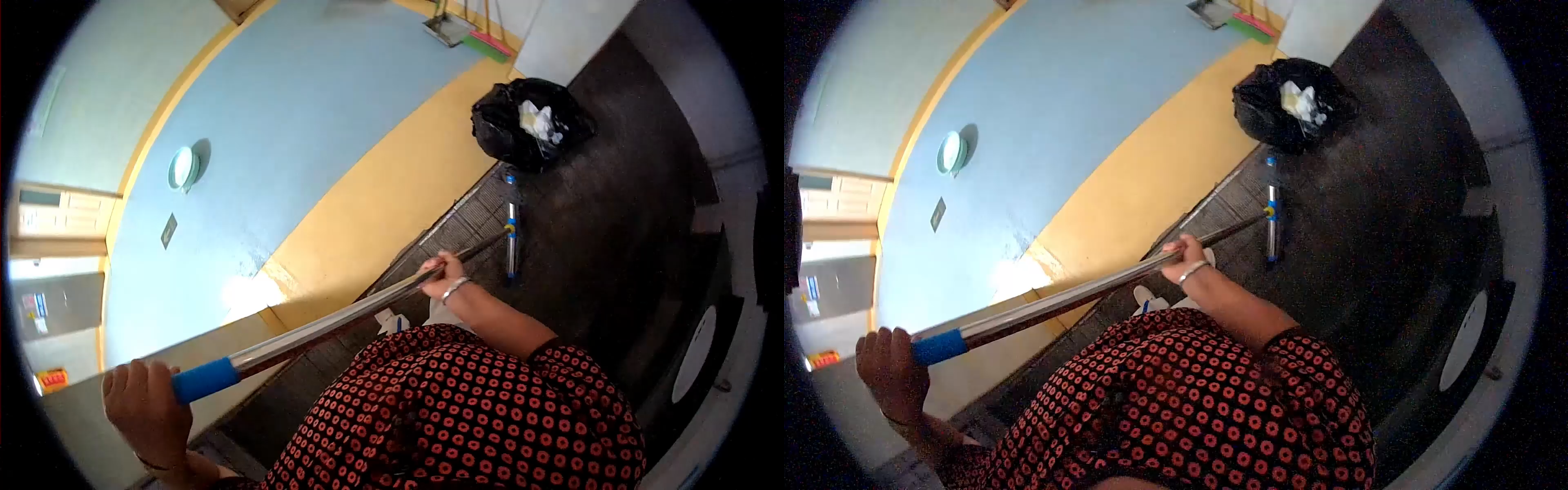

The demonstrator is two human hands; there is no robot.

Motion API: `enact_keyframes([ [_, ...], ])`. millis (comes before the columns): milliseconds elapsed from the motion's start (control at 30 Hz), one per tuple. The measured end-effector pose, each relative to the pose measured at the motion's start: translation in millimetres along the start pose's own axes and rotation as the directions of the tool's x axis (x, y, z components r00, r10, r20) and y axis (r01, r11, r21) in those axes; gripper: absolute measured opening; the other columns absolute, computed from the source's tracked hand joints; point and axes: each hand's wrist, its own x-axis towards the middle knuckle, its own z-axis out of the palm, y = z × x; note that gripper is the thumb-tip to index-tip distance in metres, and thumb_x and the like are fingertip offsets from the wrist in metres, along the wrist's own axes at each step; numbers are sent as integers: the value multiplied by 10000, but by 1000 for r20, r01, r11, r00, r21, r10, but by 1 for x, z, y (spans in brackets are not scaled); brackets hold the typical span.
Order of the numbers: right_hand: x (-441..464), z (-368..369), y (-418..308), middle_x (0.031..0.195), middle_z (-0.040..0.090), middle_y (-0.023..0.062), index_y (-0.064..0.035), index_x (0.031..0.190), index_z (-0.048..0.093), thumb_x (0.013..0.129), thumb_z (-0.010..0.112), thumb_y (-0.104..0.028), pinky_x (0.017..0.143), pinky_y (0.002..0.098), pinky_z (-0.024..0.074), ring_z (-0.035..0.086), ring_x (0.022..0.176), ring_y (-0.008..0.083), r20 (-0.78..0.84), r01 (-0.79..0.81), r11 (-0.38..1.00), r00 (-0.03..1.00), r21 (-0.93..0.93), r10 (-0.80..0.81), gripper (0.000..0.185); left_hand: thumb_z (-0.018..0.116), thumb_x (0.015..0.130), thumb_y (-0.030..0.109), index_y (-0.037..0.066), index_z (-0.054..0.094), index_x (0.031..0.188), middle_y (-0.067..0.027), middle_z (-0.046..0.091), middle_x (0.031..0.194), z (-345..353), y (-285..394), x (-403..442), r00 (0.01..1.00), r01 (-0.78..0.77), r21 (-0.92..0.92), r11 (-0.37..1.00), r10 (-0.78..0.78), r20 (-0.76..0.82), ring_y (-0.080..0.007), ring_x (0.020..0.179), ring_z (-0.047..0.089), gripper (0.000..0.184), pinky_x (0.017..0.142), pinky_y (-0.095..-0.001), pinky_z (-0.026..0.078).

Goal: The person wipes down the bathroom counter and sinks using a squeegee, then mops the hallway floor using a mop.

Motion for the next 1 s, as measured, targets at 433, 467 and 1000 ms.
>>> enact_keyframes([
  [433, 37, -44, 171, 579, 451, 98, -46, 576, 414, 744, 443, -214, 533, 383, 421, 452, 546, 209, -207, -248, 480, 969, -841, 137, 239, 583, 520, 72, 53, 441, 649, -94, 446, 571, -31, 51, -159, 682, 493, -169, 854, -259, 684, -282, 549, 471, 194, 471, -366, 339],
  [467, 34, -52, 174, 592, 462, 107, -38, 574, 427, 761, 423, -221, 550, 404, 428, 465, 560, 217, -262, -279, 330, 960, -902, 98, 262, 605, 523, 75, 52, 467, 710, -103, 477, 616, -30, 67, -156, 606, 583, -232, 779, -227, 763, -283, 587, 493, 234, 496, -360, 364],
  [1000, 50, -70, 169, 603, 474, 123, 11, 669, 423, 732, 401, -96, 514, 409, 433, 482, 549, 231, -385, -412, 354, 911, -840, 147, 126, 556, 581, 81, 38, 484, 737, -69, 422, 539, 44, 96, -215, 665, 628, -418, 656, -173, 727, -240, 460, 445, 177, 432, -337, 364],
])
